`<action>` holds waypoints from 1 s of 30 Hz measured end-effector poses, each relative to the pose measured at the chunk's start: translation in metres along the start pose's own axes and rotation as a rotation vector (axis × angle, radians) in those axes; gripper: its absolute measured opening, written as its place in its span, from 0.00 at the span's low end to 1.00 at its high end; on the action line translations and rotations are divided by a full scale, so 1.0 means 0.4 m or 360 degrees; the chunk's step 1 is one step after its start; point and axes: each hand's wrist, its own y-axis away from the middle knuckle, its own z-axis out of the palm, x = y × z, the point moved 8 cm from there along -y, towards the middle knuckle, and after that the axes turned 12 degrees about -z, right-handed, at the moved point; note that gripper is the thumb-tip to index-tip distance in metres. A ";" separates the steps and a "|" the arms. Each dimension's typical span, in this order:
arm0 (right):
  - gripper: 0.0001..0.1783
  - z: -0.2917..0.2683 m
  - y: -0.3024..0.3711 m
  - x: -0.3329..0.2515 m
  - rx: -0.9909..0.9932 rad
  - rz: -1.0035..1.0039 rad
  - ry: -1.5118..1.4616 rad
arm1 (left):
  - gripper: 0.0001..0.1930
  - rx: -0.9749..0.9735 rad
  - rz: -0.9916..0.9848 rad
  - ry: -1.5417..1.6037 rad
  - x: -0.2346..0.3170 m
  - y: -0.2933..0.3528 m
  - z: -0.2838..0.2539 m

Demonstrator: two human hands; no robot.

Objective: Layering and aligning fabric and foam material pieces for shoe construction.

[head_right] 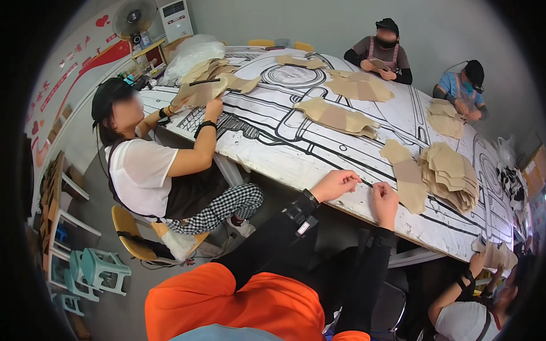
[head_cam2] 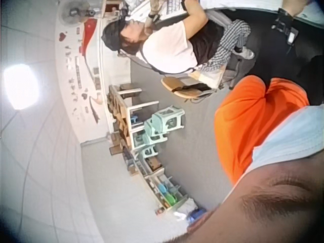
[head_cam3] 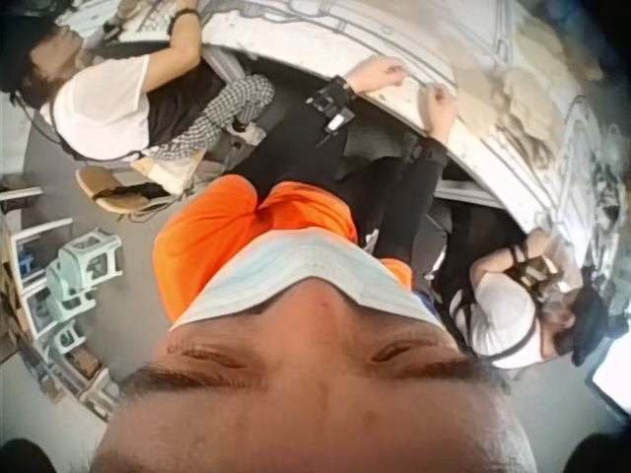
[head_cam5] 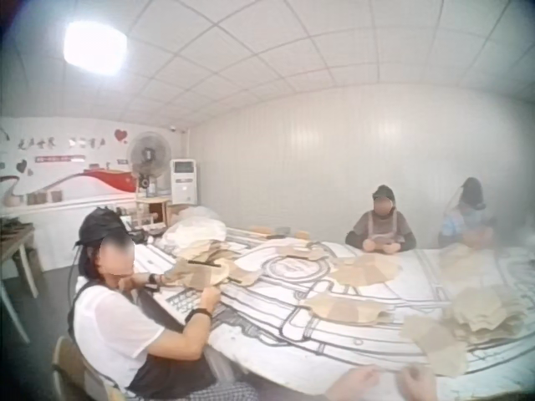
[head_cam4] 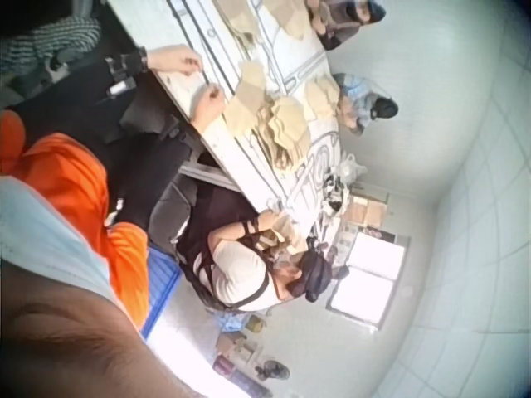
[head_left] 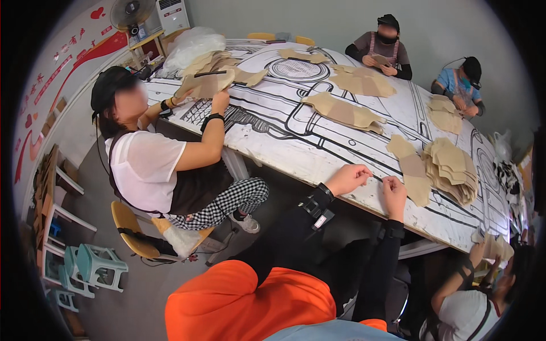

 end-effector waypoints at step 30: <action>0.09 -0.017 -0.007 -0.019 0.0006 -0.0035 -0.0034 | 0.12 -0.0062 -0.0007 0.0356 -0.012 -0.031 -0.009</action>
